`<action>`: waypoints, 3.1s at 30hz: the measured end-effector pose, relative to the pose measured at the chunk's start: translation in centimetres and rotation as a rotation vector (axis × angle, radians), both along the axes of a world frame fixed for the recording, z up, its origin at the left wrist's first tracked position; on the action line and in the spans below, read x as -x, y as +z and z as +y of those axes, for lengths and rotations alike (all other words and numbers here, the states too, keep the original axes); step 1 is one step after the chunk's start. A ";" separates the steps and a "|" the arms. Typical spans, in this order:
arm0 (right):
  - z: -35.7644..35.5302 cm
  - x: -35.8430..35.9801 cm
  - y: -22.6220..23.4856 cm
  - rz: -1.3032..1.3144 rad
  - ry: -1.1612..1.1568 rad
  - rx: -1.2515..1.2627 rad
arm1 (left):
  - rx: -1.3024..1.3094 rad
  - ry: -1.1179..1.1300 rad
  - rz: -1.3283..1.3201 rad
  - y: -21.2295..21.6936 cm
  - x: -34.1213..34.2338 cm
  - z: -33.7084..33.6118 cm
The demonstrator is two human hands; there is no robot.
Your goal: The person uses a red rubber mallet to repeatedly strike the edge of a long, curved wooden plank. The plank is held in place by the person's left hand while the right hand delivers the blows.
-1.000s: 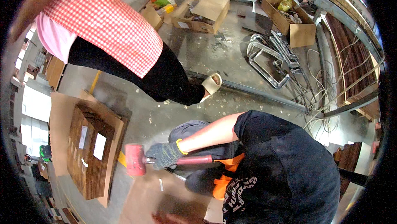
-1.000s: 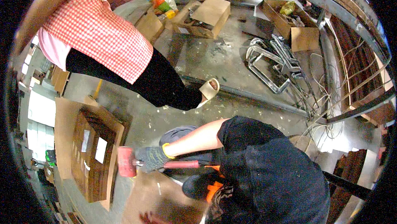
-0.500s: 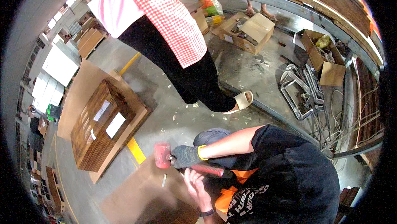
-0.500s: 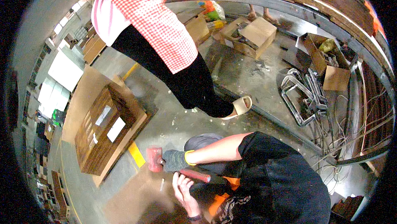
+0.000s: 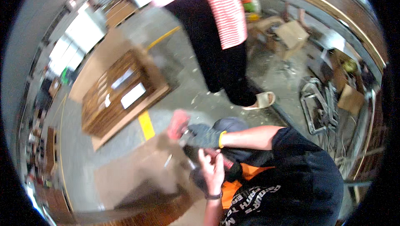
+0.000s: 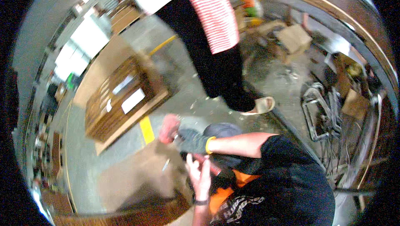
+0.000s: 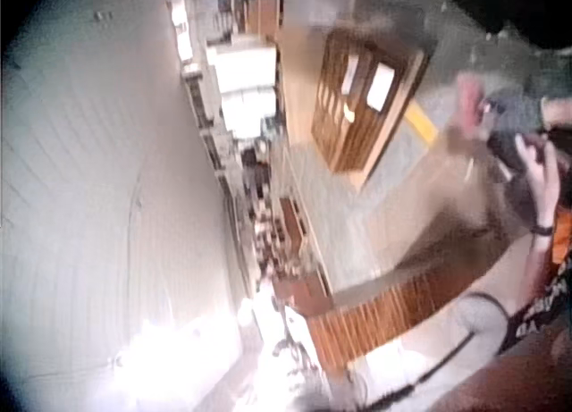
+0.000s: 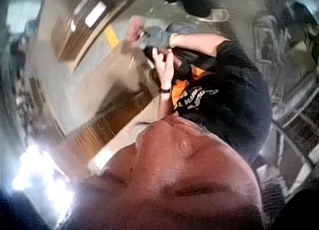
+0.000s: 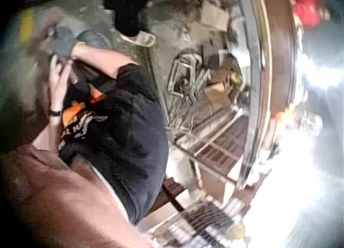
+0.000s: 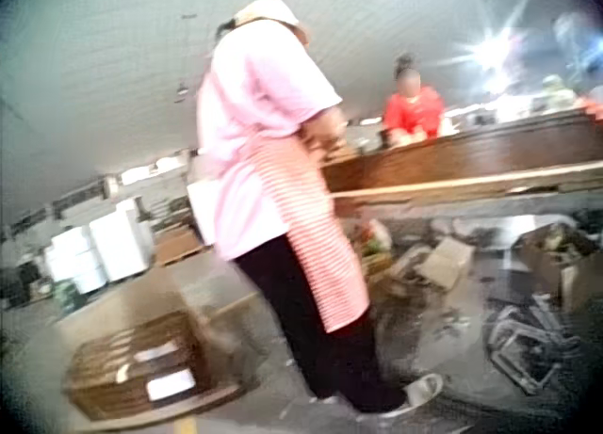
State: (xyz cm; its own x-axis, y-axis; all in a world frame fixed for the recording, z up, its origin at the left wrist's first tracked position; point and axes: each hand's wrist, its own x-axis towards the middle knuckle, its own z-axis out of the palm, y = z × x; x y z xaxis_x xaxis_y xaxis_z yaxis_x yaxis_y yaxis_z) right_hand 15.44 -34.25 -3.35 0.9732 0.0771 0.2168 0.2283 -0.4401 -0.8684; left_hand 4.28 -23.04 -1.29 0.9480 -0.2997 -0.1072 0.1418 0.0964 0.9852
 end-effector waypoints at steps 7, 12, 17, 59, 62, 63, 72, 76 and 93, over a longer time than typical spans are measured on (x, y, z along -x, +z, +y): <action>0.1 -0.2 1.6 0.201 -0.005 0.012 | -0.194 0.042 -0.055 -2.1 -0.6 2.0; 0.4 -0.2 1.9 0.234 0.142 -0.219 | -0.191 0.138 -0.128 -3.3 -1.0 2.7; 0.7 0.5 1.7 0.139 0.124 -0.077 | -0.099 0.184 0.201 -2.4 0.1 2.6; 1.3 2.0 4.5 0.638 0.340 -0.336 | -0.541 0.167 0.032 -4.8 1.4 4.3; 1.0 1.9 3.3 0.577 0.507 -0.515 | -0.558 0.163 0.036 -5.4 1.7 4.6; 1.1 1.7 2.7 0.601 0.497 -0.500 | -0.501 0.169 0.045 -5.5 1.8 4.7; -1.0 -0.1 -2.1 0.401 0.790 0.049 | -0.410 0.253 -0.035 -8.9 4.1 5.7; 0.0 -0.8 -1.8 0.497 1.031 0.188 | -0.556 0.416 -0.152 -11.1 5.4 5.5; -2.2 1.3 -0.2 0.106 0.829 0.686 | -0.010 0.571 0.516 -16.5 -10.0 10.9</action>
